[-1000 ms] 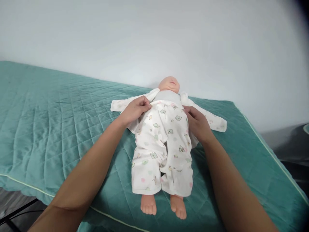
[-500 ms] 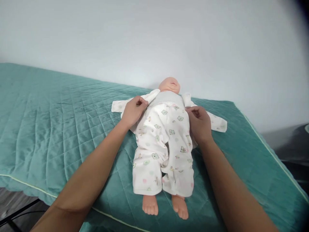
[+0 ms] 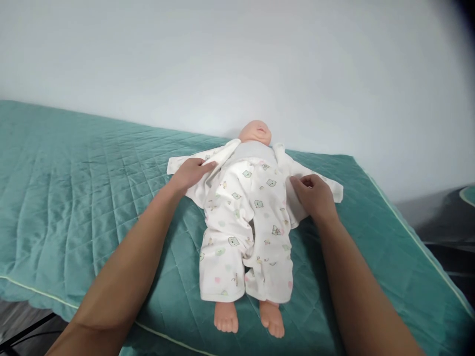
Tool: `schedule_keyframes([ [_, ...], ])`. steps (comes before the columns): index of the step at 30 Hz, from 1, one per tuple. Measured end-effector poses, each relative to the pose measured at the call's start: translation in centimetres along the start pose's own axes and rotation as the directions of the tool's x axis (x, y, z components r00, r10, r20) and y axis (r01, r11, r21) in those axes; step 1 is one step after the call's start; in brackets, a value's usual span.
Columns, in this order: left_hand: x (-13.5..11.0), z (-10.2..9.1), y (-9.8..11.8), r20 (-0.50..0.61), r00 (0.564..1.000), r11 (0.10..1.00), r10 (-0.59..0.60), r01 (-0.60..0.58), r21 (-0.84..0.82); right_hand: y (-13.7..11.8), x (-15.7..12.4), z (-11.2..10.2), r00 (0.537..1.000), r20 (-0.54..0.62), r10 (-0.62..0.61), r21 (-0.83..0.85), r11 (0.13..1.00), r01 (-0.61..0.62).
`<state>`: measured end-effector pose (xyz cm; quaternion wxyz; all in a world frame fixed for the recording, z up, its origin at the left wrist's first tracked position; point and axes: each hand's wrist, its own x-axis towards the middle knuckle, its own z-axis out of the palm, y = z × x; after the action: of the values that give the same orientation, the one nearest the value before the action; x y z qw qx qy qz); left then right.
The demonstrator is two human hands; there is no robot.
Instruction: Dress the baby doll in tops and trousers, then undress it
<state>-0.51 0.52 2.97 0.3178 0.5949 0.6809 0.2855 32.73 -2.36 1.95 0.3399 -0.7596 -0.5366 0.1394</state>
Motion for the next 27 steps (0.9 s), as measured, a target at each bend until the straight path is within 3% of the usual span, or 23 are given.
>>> schedule_keyframes([
  [4,-0.3,-1.4,-0.7,-0.147,0.984,0.985,-0.102,0.079,-0.154,0.9,0.4,-1.6,0.998,-0.061,0.009,-0.016,1.0,-0.01],
  [9,-0.8,-1.2,-2.4,-0.32,0.947,0.99,0.02,0.025,0.135,3.8,1.3,-3.8,0.992,-0.123,0.033,-0.129,0.99,-0.049],
  [13,-1.7,-0.7,-3.4,-0.311,0.948,0.941,0.07,0.04,0.336,6.4,1.2,-4.5,0.999,-0.015,0.038,-0.309,0.95,-0.041],
  [16,-2.8,-0.5,-3.5,-0.272,0.959,0.906,0.078,0.046,0.421,7.0,0.5,-4.8,0.994,0.071,0.081,-0.417,0.908,-0.044],
  [18,-3.5,-0.3,-3.2,-0.291,0.946,0.876,0.141,0.018,0.482,6.4,-0.3,-4.9,0.996,0.039,0.081,-0.447,0.893,-0.055],
  [21,-4.4,0.2,-2.7,-0.328,0.88,0.815,0.344,-0.107,0.569,4.2,-1.9,-4.4,0.989,-0.078,-0.129,-0.371,0.924,0.091],
  [24,-4.7,1.0,-2.4,-0.223,0.84,0.775,0.495,-0.31,0.55,1.4,-3.8,-3.1,0.947,-0.02,-0.321,-0.198,0.93,0.31],
  [27,-4.4,1.6,-2.6,0.074,0.809,0.71,0.583,-0.551,0.438,-0.7,-5.7,-2.0,0.901,0.245,-0.357,-0.087,0.918,0.388],
])
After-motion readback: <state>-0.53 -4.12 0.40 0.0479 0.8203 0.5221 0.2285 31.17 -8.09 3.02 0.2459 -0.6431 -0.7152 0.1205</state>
